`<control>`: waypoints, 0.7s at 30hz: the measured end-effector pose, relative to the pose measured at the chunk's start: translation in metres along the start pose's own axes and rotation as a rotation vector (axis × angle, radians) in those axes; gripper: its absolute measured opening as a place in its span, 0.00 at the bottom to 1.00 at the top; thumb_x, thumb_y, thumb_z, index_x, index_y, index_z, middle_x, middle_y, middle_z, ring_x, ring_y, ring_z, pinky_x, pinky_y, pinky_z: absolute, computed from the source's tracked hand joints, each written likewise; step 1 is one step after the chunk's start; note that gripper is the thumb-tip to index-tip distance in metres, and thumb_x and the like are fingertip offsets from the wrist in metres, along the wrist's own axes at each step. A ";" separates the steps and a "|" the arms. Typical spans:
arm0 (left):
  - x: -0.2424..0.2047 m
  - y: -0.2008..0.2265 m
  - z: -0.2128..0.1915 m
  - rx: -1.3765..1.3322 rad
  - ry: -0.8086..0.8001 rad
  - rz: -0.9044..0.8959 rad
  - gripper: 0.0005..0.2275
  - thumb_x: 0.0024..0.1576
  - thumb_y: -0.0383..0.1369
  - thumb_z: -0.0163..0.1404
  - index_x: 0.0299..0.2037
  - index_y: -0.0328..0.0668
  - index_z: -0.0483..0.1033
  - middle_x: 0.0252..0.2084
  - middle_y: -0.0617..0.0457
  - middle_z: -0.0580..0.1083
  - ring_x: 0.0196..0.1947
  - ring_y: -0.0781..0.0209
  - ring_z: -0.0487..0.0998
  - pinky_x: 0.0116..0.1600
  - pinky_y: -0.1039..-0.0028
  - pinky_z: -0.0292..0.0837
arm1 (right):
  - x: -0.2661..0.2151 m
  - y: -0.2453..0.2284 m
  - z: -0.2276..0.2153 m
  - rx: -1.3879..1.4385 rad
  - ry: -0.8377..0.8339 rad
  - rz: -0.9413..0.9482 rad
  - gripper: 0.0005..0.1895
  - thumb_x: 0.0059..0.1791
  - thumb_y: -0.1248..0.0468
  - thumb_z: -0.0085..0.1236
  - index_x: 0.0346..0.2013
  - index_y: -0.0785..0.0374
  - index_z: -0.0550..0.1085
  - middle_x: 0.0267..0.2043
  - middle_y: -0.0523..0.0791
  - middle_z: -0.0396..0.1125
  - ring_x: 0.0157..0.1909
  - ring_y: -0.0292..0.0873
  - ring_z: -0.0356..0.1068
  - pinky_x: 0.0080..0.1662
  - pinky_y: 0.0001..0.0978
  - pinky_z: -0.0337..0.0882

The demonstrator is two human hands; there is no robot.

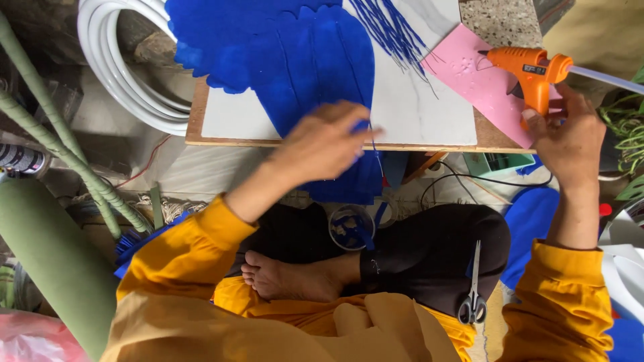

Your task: Using a hot glue gun to attach thin blue sticks onto a blue fabric base in a decorative pattern.

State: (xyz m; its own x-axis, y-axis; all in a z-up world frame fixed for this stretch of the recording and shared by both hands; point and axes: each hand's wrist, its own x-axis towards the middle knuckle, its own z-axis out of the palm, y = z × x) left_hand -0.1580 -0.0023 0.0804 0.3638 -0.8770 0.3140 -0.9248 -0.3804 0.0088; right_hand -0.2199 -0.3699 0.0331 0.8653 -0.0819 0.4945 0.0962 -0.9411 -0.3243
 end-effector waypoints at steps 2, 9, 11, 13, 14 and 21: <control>0.006 0.009 0.012 -0.040 -0.051 0.054 0.14 0.50 0.28 0.46 0.47 0.47 0.70 0.47 0.47 0.64 0.47 0.54 0.64 0.35 0.73 0.63 | 0.002 0.001 0.004 -0.016 -0.006 0.020 0.23 0.49 0.67 0.61 0.54 0.80 0.67 0.39 0.55 0.67 0.32 0.48 0.65 0.36 0.38 0.65; 0.004 0.011 0.019 0.176 0.038 0.252 0.06 0.38 0.22 0.55 0.22 0.43 0.73 0.40 0.50 0.66 0.47 0.54 0.62 0.51 0.66 0.60 | 0.015 -0.006 0.009 0.016 -0.105 0.257 0.16 0.50 0.56 0.59 0.35 0.65 0.65 0.23 0.45 0.55 0.24 0.44 0.52 0.31 0.36 0.54; -0.002 0.009 0.011 0.190 0.110 0.245 0.05 0.40 0.22 0.54 0.24 0.41 0.73 0.39 0.50 0.66 0.46 0.54 0.63 0.49 0.66 0.60 | 0.020 0.005 0.017 -0.014 -0.088 0.236 0.16 0.49 0.55 0.59 0.36 0.66 0.67 0.23 0.46 0.58 0.25 0.47 0.56 0.33 0.37 0.57; -0.009 0.006 0.006 0.198 0.179 0.241 0.05 0.42 0.22 0.53 0.27 0.40 0.72 0.38 0.51 0.66 0.44 0.54 0.64 0.48 0.66 0.61 | 0.023 0.015 0.027 -0.043 -0.074 0.220 0.17 0.48 0.55 0.59 0.37 0.66 0.68 0.23 0.48 0.60 0.25 0.50 0.60 0.35 0.39 0.60; -0.011 0.004 0.005 0.207 0.265 0.204 0.03 0.46 0.24 0.51 0.28 0.40 0.72 0.38 0.51 0.67 0.42 0.56 0.67 0.46 0.68 0.63 | 0.025 0.019 0.031 -0.042 -0.033 0.207 0.17 0.48 0.55 0.61 0.38 0.66 0.69 0.24 0.49 0.62 0.26 0.51 0.61 0.34 0.39 0.61; -0.026 -0.016 0.009 0.150 0.443 0.053 0.06 0.52 0.27 0.49 0.39 0.40 0.71 0.42 0.48 0.66 0.30 0.58 0.72 0.32 0.71 0.71 | 0.033 0.018 0.037 0.124 -0.025 0.394 0.15 0.48 0.54 0.62 0.34 0.64 0.72 0.26 0.42 0.58 0.29 0.38 0.57 0.29 0.35 0.59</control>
State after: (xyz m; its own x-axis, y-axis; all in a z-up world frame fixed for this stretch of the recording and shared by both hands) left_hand -0.1520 0.0241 0.0636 0.2036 -0.6990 0.6856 -0.9025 -0.4054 -0.1453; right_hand -0.1719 -0.3774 0.0136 0.8592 -0.4186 0.2943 -0.1875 -0.7927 -0.5800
